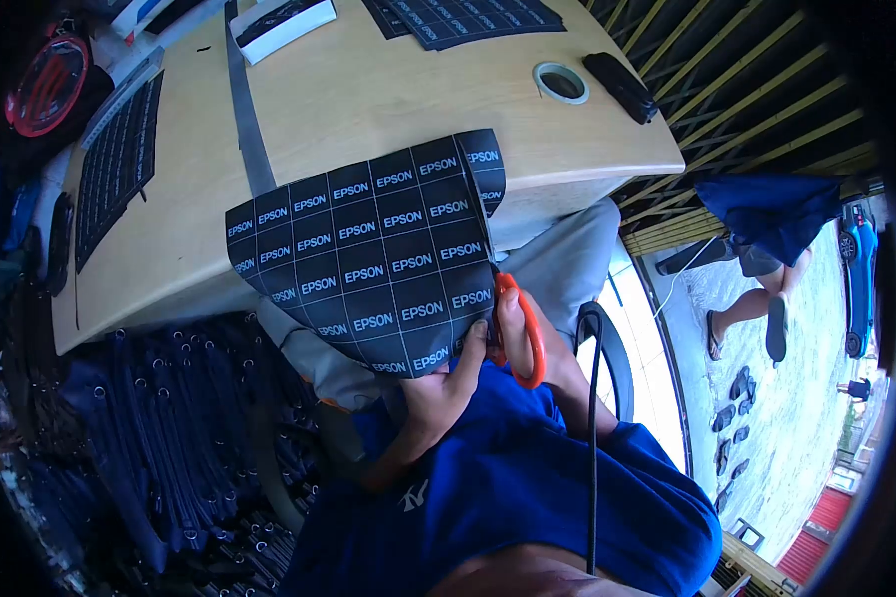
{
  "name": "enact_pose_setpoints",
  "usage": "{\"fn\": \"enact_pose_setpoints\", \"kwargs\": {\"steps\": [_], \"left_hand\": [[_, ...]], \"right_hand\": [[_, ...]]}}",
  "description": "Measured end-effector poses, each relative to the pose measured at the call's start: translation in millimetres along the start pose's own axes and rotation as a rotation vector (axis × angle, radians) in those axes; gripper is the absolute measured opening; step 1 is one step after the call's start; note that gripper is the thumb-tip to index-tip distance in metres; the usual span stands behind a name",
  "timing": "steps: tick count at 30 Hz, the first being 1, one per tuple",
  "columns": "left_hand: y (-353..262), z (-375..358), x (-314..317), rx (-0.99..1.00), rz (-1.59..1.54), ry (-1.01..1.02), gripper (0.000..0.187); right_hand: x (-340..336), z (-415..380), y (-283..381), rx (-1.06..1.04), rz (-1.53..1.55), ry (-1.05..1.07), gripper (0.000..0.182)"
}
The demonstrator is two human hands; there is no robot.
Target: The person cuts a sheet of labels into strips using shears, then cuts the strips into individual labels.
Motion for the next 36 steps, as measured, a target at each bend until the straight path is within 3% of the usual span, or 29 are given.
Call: {"fn": "enact_pose_setpoints", "kwargs": {"steps": [12, 17, 22, 24, 25, 28, 36], "left_hand": [[-10, 1, 1, 0.144, 0.075, 0.085, 0.043], [-7, 0, 0, 0.155, 0.084, 0.088, 0.046], [-11, 9, 1, 0.141, 0.081, 0.057, 0.046], [-14, 16, 1, 0.132, 0.05, -0.037, 0.035], [-13, 17, 0, 0.027, 0.046, -0.079, 0.031], [-8, 28, -8, 0.039, 0.199, 0.026, 0.029], [-10, 63, -4, 0.182, 0.098, -0.114, 0.025]], "right_hand": [[-2, 10, 3, -0.052, -0.192, -0.183, 0.065], [0, 13, 9, -0.201, -0.197, -0.267, 0.062], [-4, 13, 16, -0.064, -0.194, -0.217, 0.059], [-5, 16, 20, -0.012, -0.199, -0.207, 0.058], [-5, 18, 21, -0.029, -0.162, -0.19, 0.059], [-8, 31, 22, -0.025, -0.154, -0.178, 0.06], [-3, 49, 55, -0.012, -0.152, -0.125, 0.065]]}}
Point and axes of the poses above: each hand's wrist, its own z-axis towards the middle knuckle, its own x-axis out of the palm, y = z × x, the point moved 2 cm from there along z, towards the middle knuckle, and after that the axes turned 14 degrees about x, right-handed, at the moved point
